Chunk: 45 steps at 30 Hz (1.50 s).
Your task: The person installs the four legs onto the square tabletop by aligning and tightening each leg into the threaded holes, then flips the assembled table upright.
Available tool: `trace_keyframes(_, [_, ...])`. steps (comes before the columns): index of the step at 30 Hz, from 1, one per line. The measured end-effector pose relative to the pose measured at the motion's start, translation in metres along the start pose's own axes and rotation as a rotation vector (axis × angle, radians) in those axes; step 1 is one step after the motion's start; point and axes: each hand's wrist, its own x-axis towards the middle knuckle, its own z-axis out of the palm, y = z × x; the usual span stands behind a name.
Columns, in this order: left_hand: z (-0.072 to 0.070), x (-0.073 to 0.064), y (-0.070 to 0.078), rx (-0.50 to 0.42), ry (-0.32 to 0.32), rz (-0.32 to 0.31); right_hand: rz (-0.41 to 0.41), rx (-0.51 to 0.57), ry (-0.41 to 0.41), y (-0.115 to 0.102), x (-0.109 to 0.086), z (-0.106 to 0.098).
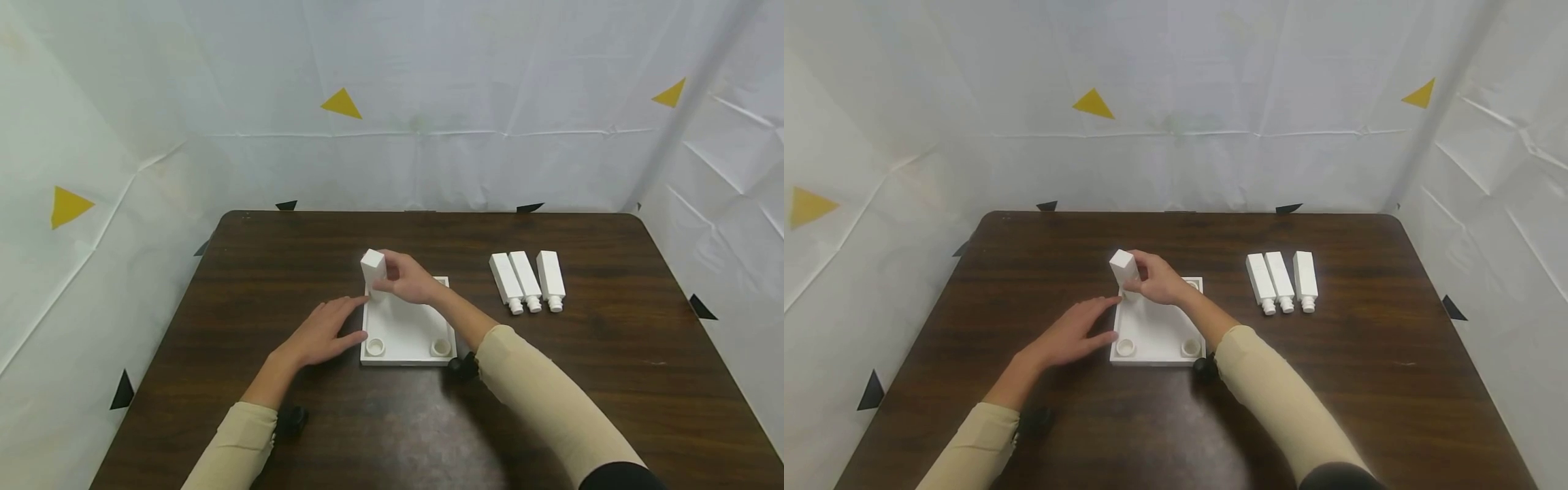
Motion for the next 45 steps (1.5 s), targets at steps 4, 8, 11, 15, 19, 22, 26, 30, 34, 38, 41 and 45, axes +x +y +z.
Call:
trace_keyframes(4, [0.000,0.000,0.000,0.002,-0.001,-0.005,-0.002,-0.024,0.016,0.001,0.001,0.001])
trace_keyframes(8, [0.000,0.000,-0.001,0.006,0.003,-0.001,0.008,-0.049,0.034,0.003,0.002,0.002])
trace_keyframes(11, [0.001,0.001,-0.001,0.008,0.006,0.002,0.023,-0.076,0.055,0.003,0.002,0.003])
trace_keyframes(15, [0.000,0.001,0.000,0.009,0.004,-0.002,0.048,-0.114,0.099,0.004,0.002,0.006])
trace_keyframes(19, [-0.001,0.001,0.001,0.012,0.003,-0.003,0.060,-0.138,0.141,0.006,0.004,0.009])
trace_keyframes(22, [-0.001,0.001,0.001,0.016,0.002,-0.004,0.064,-0.151,0.169,0.006,0.004,0.011])
trace_keyframes(26, [-0.001,0.001,0.001,0.014,0.000,-0.004,0.083,-0.166,0.203,0.006,0.005,0.013])
trace_keyframes(30, [-0.001,0.001,0.001,0.005,0.002,0.003,0.099,-0.197,0.233,0.005,0.005,0.016])
trace_keyframes(34, [-0.001,0.000,0.001,0.001,0.003,0.007,0.131,-0.241,0.259,0.003,0.005,0.017])
trace_keyframes(38, [-0.001,0.000,0.001,0.004,0.000,0.006,0.176,-0.251,0.272,0.001,0.004,0.018])
trace_keyframes(41, [-0.002,0.001,0.001,0.007,-0.003,0.008,0.198,-0.241,0.270,0.000,0.003,0.019])
trace_keyframes(45, [-0.002,0.001,0.000,0.009,-0.009,0.007,0.201,-0.234,0.255,0.001,0.003,0.018])
